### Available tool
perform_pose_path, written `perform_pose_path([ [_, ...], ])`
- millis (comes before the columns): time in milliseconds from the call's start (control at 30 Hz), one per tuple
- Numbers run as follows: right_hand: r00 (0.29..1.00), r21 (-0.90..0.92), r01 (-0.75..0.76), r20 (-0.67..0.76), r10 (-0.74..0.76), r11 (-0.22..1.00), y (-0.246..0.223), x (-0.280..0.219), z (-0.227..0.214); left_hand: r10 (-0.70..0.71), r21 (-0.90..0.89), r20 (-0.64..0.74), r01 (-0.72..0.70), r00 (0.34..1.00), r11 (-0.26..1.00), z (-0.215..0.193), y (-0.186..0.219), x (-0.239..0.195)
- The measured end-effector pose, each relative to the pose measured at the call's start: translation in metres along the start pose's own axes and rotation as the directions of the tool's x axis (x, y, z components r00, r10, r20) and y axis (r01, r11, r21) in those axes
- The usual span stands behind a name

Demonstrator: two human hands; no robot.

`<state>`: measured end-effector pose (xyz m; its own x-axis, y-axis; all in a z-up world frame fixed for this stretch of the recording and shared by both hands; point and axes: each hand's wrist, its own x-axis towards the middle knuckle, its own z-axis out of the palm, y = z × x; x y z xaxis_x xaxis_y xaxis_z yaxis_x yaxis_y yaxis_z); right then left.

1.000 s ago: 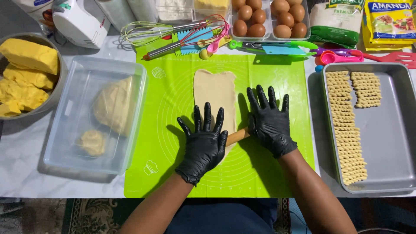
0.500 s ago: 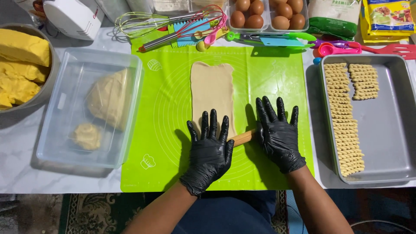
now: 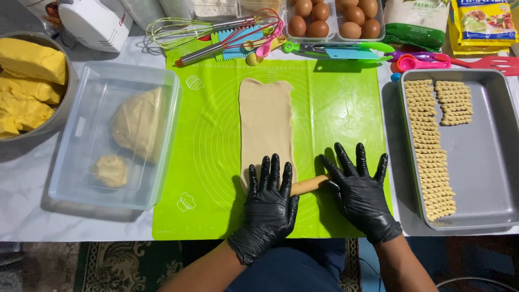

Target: A person wearing black gloves rolls out a small piece of pastry dough into a thin strip using a small wooden rolling pin on a green silicone mat.

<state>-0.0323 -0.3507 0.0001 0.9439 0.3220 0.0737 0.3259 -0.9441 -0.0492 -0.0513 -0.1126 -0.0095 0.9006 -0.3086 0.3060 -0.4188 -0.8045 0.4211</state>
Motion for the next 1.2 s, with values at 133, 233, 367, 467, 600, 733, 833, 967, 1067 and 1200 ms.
perform_pose_path([
  [133, 0.990, -0.029, 0.139, -0.013, -0.140, 0.990, 0.008, -0.017, 0.000, 0.054, -0.015, 0.084, -0.053, 0.995, 0.998, 0.001, -0.001, -0.012],
  [233, 0.975, -0.010, 0.206, -0.084, -0.206, 0.979, 0.005, -0.024, -0.004, 0.132, -0.019, 0.198, -0.131, 0.971, 0.991, -0.009, 0.004, -0.023],
  [367, 0.961, 0.055, 0.257, -0.120, -0.249, 0.965, 0.001, -0.019, -0.007, 0.144, -0.155, 0.283, -0.103, 0.948, 0.983, -0.033, -0.003, -0.019],
  [467, 0.955, 0.145, 0.260, -0.185, -0.233, 0.955, -0.002, 0.006, -0.013, 0.172, -0.058, 0.123, -0.166, 0.977, 0.984, -0.055, -0.023, 0.013],
  [600, 0.963, 0.090, 0.164, -0.229, -0.140, 0.982, -0.006, 0.070, -0.011, -0.028, 0.185, 0.278, -0.025, 0.960, 0.982, -0.074, -0.063, 0.084],
  [733, 0.959, 0.147, 0.134, -0.269, -0.090, 0.980, 0.005, 0.144, 0.030, -0.307, 0.331, 0.348, 0.190, 0.886, 0.924, -0.032, -0.124, 0.142],
  [833, 0.977, 0.181, 0.082, -0.207, -0.043, 0.980, 0.000, 0.159, 0.037, -0.373, 0.320, 0.357, 0.263, 0.856, 0.910, -0.038, -0.125, 0.151],
  [967, 0.994, 0.187, 0.006, -0.107, 0.014, 0.982, -0.009, 0.159, 0.031, -0.207, 0.264, 0.158, 0.160, 0.966, 0.951, -0.024, -0.115, 0.132],
  [1067, 0.990, 0.071, -0.143, 0.003, 0.143, 0.987, -0.024, 0.168, 0.014, -0.145, 0.221, 0.069, 0.127, 0.987, 0.967, -0.004, -0.124, 0.138],
  [1200, 0.966, 0.007, -0.250, 0.077, 0.248, 0.968, -0.025, 0.205, -0.003, -0.197, 0.272, 0.102, 0.164, 0.975, 0.948, -0.007, -0.130, 0.177],
])
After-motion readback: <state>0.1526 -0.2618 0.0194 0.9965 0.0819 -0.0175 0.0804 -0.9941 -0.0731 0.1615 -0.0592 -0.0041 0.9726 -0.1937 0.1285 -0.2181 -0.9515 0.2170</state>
